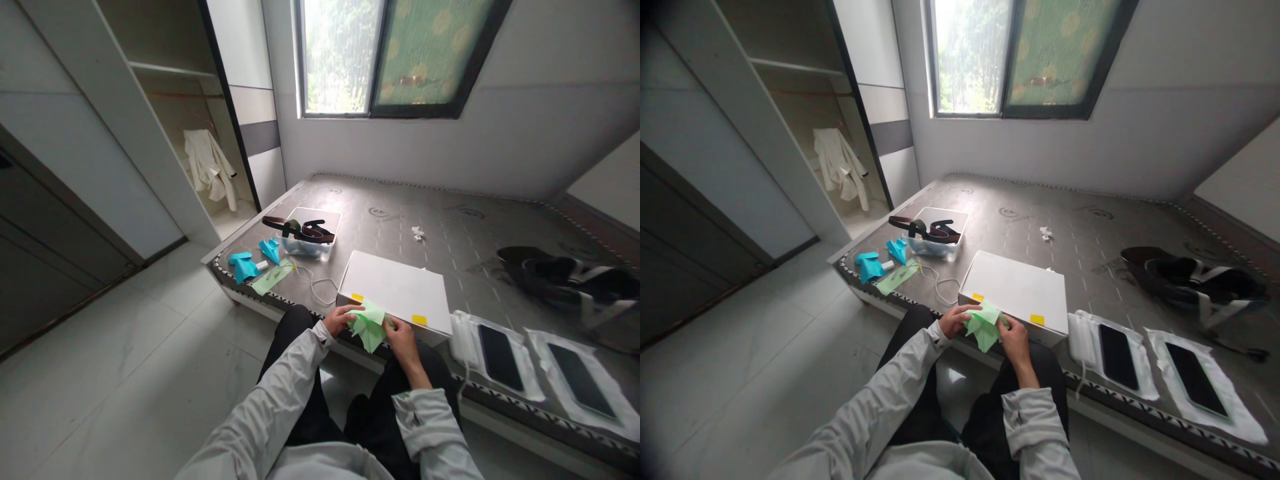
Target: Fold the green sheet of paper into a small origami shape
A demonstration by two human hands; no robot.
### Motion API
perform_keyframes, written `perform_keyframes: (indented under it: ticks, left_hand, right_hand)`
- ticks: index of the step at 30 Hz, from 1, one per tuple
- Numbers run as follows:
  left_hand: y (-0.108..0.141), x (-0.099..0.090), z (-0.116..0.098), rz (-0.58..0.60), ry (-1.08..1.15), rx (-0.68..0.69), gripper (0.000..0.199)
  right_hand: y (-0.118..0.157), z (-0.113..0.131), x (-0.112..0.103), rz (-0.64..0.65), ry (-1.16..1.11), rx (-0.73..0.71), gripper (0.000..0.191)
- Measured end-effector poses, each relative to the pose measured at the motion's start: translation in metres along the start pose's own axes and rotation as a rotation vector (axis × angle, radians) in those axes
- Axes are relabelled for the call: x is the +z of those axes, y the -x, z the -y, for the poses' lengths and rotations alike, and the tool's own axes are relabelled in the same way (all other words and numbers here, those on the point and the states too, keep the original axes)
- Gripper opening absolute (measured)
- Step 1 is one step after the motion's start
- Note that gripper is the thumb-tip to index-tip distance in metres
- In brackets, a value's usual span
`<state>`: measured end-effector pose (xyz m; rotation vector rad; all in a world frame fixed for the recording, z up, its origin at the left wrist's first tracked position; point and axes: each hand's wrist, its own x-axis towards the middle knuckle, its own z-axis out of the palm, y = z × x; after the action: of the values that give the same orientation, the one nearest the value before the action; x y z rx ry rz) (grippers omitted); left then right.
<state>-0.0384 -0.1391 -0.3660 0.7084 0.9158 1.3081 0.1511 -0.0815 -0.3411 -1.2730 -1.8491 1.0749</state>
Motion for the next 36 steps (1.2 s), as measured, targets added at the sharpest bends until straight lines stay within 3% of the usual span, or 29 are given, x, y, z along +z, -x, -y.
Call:
perform_keyframes:
  ticks: [5, 10, 15, 17, 20, 24, 29, 32, 36]
  left_hand:
    - [0.003, -0.003, -0.005, 0.06, -0.211, 0.124, 0.05]
    - [0.006, -0.003, -0.005, 0.05, -0.555, 0.28, 0.052]
    - [0.003, 0.0, -0.002, -0.116, -0.502, 0.33, 0.034]
    - [0.0, -0.001, -0.002, -0.185, -0.429, 0.308, 0.027]
    - [-0.002, -0.003, -0.003, -0.253, -0.361, 0.26, 0.035]
    - [-0.001, -0.004, -0.003, -0.231, -0.379, 0.258, 0.042]
    - [0.0, -0.006, -0.003, -0.128, -0.469, 0.376, 0.041]
    - [-0.001, -0.007, -0.003, -0.151, -0.492, 0.365, 0.04]
    - [-0.002, -0.008, -0.001, -0.209, -0.476, 0.279, 0.043]
  right_hand:
    - [0.001, 0.002, 0.0, 0.003, 0.008, -0.007, 0.042]
    - [0.005, 0.007, 0.0, 0.133, -0.023, -0.075, 0.034]
    - [0.007, 0.011, 0.001, 0.146, -0.005, -0.131, 0.028]
    - [0.006, 0.011, 0.001, 0.111, 0.007, -0.108, 0.036]
    - [0.005, 0.011, 0.0, 0.069, 0.008, -0.066, 0.052]
    - [0.005, 0.012, 0.0, 0.073, -0.014, -0.055, 0.056]
    - [0.006, 0.009, 0.001, 0.191, -0.05, -0.099, 0.04]
    - [0.004, 0.005, 0.001, 0.103, -0.057, -0.077, 0.032]
    - [0.002, 0.003, 0.0, 0.055, -0.09, -0.111, 0.036]
